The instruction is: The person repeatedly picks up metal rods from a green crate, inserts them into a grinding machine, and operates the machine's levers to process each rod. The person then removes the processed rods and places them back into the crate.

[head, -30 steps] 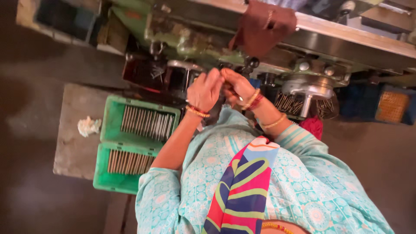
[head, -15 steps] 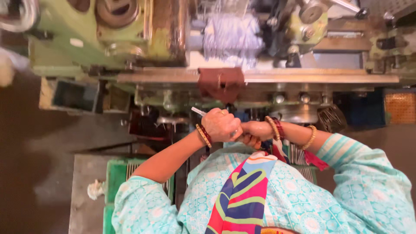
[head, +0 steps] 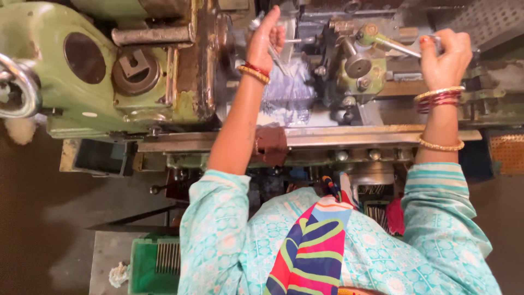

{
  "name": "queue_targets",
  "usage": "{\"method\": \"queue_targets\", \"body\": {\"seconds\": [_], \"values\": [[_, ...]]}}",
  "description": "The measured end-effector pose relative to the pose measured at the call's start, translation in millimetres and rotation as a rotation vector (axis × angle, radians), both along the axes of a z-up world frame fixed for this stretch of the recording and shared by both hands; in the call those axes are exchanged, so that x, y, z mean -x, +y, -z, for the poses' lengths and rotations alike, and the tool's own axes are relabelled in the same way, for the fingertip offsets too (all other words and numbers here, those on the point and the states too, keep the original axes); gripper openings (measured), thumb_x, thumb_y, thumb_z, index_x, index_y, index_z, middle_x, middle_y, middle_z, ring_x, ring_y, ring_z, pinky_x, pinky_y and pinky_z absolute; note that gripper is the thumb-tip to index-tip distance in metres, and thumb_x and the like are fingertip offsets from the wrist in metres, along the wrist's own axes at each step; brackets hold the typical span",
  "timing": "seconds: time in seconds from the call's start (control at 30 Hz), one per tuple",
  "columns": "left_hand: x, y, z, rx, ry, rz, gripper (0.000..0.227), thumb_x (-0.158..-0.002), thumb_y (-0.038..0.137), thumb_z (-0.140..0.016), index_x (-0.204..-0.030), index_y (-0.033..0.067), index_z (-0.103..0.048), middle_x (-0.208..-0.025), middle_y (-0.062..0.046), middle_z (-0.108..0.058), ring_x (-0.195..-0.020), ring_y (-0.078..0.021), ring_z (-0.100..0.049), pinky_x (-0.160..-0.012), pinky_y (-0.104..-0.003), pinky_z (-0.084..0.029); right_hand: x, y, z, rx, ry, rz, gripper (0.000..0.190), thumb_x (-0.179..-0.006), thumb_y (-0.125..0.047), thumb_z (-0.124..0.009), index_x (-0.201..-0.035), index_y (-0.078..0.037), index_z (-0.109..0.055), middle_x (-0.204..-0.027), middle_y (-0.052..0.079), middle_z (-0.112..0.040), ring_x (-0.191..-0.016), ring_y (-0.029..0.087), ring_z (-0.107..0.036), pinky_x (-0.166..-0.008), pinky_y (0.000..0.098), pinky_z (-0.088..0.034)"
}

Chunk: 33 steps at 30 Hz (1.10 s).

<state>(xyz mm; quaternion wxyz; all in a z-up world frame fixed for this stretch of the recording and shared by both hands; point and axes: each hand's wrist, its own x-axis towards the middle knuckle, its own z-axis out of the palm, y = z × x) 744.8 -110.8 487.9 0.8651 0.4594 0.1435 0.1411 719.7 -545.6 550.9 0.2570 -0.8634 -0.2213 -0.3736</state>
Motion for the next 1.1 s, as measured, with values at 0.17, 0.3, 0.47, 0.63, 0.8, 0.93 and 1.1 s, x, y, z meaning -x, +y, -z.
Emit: {"method": "queue_targets", "body": {"seconds": [0.17,0.3,0.47,0.63,0.8,0.93,1.1], "values": [[-110.7,-30.2,122.6,0.299,0.313,0.066,0.037,-0.076,0.037,-0.077,-0.103,0.0157,-0.061,-0.088,-0.008,-0.049,-0.074,-0.0214,-0.050,-0.067,-0.045,-0.052,-39.7,-42.6,39.6,-0.146,0.022,0.161,0.014,-0.100,0.006,-0.052,-0.111,0.001,-0.060,-0.099,0.014,-0.065,-0.094,0.037,-0.062,-0.081,0.0476,-0.045],[-135.6,-54.8,169.1,0.061,0.428,-0.310,0.043,-0.089,0.037,-0.068,-0.112,0.0016,-0.064,-0.106,-0.016,-0.062,-0.092,-0.0300,-0.057,-0.080,-0.048,-0.047,-41.6,-41.8,67.0,0.171,0.030,0.275,0.029,-0.087,0.012,-0.053,-0.109,-0.004,-0.061,-0.105,0.018,-0.060,-0.101,0.040,-0.056,-0.089,0.0493,-0.045],[-126.3,-69.3,168.7,-0.146,0.424,-0.437,0.047,-0.098,0.034,-0.061,-0.132,0.0008,-0.064,-0.142,-0.025,-0.046,-0.121,-0.0384,-0.060,-0.099,-0.048,-0.050,-33.9,-23.5,82.3,0.131,0.272,0.093,0.027,-0.088,0.013,-0.054,-0.110,-0.002,-0.059,-0.115,0.027,-0.053,-0.103,0.048,-0.056,-0.091,0.0540,-0.046],[-122.3,-65.8,160.5,-0.109,0.269,-0.442,0.047,-0.098,0.034,-0.059,-0.127,-0.0030,-0.064,-0.136,-0.025,-0.061,-0.118,-0.0366,-0.063,-0.098,-0.046,-0.049,-30.3,-16.9,76.8,0.117,0.324,0.153,0.028,-0.092,0.010,-0.056,-0.115,-0.005,-0.059,-0.115,0.029,-0.053,-0.098,0.051,-0.059,-0.084,0.0571,-0.048],[-123.9,-61.7,162.1,-0.179,0.341,-0.460,0.048,-0.100,0.033,-0.060,-0.131,-0.0031,-0.062,-0.142,-0.027,-0.050,-0.122,-0.0375,-0.056,-0.101,-0.047,-0.046,-28.5,-14.9,74.2,0.102,0.337,0.154,0.022,-0.099,0.007,-0.056,-0.117,-0.005,-0.058,-0.115,0.028,-0.054,-0.096,0.051,-0.060,-0.082,0.0567,-0.048],[-122.3,-62.5,161.9,-0.136,0.302,-0.446,0.049,-0.097,0.034,-0.058,-0.129,-0.0032,-0.064,-0.143,-0.027,-0.056,-0.123,-0.0382,-0.061,-0.102,-0.048,-0.048,-26.0,-14.5,73.6,0.099,0.351,0.150,0.027,-0.095,0.009,-0.054,-0.117,-0.006,-0.058,-0.115,0.028,-0.053,-0.094,0.051,-0.060,-0.083,0.0562,-0.049],[-118.5,-60.8,154.7,-0.098,0.351,-0.387,0.056,-0.101,0.039,-0.056,-0.139,-0.0017,-0.054,-0.153,-0.026,-0.041,-0.134,-0.0391,-0.051,-0.108,-0.049,-0.043,-25.9,-14.3,72.9,0.128,0.360,0.185,0.028,-0.094,0.009,-0.055,-0.117,-0.006,-0.059,-0.114,0.027,-0.053,-0.093,0.050,-0.061,-0.082,0.0562,-0.049]]}}
